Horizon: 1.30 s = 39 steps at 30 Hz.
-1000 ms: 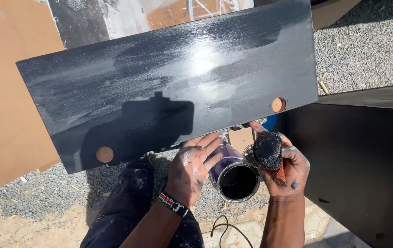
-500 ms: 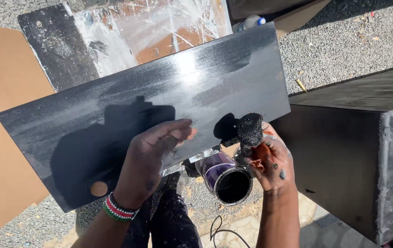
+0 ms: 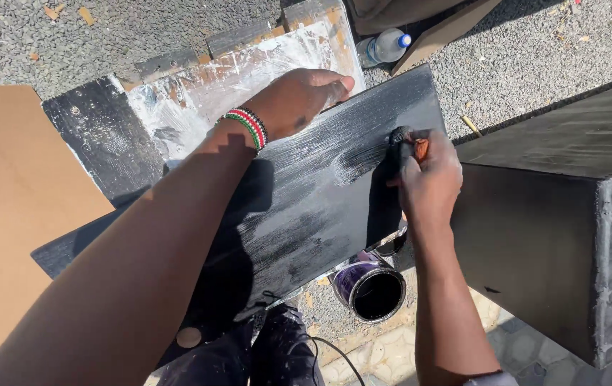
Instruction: The person paints a dark-colored wooden board black using a sponge and a paint can. They repeatedly dip the sponge into the paint and apply it to the board's surface. Later, they pick up a light brown board and begin painting it as well.
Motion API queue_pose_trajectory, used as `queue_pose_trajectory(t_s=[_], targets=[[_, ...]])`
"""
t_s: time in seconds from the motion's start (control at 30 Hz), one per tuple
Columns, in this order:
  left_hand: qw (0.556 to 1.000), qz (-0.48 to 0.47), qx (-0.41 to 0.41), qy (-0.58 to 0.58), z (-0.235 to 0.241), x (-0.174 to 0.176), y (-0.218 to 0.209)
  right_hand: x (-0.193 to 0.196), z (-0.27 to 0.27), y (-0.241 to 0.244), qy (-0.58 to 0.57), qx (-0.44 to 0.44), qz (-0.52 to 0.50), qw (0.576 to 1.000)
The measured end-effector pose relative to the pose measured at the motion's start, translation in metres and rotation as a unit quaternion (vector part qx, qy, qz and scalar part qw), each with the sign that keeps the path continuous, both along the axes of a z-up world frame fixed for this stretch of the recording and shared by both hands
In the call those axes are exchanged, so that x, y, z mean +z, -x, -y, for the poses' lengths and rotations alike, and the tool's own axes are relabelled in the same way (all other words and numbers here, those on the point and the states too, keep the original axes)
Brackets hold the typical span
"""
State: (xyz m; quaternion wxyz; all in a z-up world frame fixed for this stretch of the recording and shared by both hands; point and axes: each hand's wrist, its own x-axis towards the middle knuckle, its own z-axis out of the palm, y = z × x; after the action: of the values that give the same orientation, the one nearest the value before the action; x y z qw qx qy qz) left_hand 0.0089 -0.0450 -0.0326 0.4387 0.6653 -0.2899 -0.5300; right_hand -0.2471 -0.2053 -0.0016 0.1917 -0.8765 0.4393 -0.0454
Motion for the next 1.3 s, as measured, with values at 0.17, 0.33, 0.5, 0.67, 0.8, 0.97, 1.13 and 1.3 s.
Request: queue_pose_trajectory(t_s=[0.17,0.33,0.5,0.67,0.8,0.97,1.13,1.3], targets=[[1.0,0.013,0.012,0.0,0.001,0.006,0.003,-0.019,-0.179,0.014,-0.131,0.092,-0.032,0.987],[0.999,0.04,0.013,0.008,-0.001,0.003,0.007,-0.028,-0.093,0.008,-0.058,0.196,-0.083,0.975],[0.998,0.055,0.013,0.009,-0.004,-0.02,0.016,0.01,0.063,0.012,-0.049,-0.035,-0.042,0.997],[0.999,0.028,0.019,0.015,-0.01,-0.018,0.018,-0.027,-0.059,0.013,-0.135,-0.03,0.034,0.99],[0.999,0.028,0.028,0.012,-0.008,-0.023,0.016,0.02,-0.243,-0.028,-0.11,0.259,0.031,0.959],[0.999,0.028,0.013,0.015,-0.011,-0.03,0.015,-0.027,-0.041,-0.025,0.059,0.205,-0.011,0.977],[0.998,0.05,0.039,0.021,-0.002,-0.027,0.021,0.016,0.14,-0.051,-0.05,-0.021,0.029,0.998],[0.989,0.143,-0.039,-0.025,0.011,-0.014,0.02,-0.023,0.004,0.004,-0.03,-0.051,-0.022,0.998]])
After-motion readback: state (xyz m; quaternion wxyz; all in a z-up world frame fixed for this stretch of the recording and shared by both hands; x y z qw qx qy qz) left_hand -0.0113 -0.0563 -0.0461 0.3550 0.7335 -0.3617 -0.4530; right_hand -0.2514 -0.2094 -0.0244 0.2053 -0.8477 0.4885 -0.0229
